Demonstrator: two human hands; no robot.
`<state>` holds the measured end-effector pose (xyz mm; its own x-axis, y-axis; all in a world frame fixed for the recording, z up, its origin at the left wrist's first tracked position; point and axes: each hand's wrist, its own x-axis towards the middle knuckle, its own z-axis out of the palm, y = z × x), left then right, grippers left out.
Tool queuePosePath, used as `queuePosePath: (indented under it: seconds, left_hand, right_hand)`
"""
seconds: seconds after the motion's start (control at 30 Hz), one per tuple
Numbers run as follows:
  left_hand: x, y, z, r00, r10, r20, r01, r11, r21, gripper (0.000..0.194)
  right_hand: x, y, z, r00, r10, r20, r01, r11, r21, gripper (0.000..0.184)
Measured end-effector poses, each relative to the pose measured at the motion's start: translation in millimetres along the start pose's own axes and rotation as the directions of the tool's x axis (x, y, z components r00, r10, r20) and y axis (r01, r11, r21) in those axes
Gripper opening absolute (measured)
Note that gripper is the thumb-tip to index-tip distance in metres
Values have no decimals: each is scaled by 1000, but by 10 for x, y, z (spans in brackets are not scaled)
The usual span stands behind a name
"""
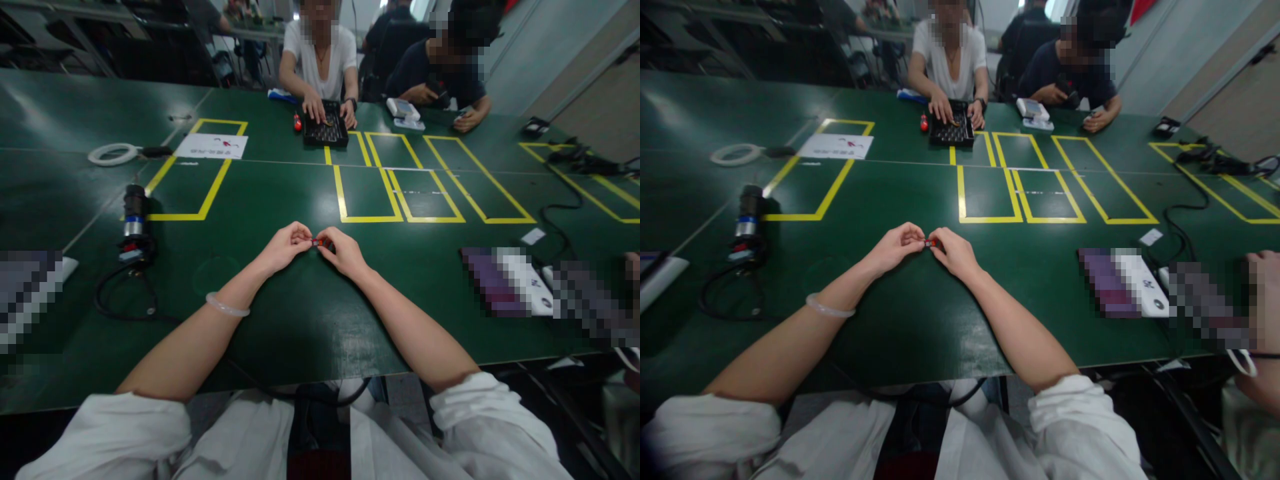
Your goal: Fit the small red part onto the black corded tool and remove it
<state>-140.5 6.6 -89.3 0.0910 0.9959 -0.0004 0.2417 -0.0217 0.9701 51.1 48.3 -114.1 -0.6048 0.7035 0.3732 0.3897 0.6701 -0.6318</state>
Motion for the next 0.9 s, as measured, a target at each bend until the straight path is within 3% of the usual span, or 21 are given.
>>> queuePosePath:
  seconds: [0.23, 0.63, 0.9]
  left_hand:
    - [16, -2, 13, 1000, 20, -2, -19, 999, 33, 24]
    - [17, -15, -13, 999, -25, 38, 28, 997, -75, 34]
    - [8, 5, 11, 1000, -19, -8, 19, 1000, -12, 33]
  right_hand:
    - [-5, 0, 8, 1000, -16, 6, 16, 1000, -11, 14]
    - [0, 9, -7, 1000, 16, -13, -16, 1000, 1, 14]
    - [-3, -6, -6, 1000, -1, -14, 0, 999, -33, 16]
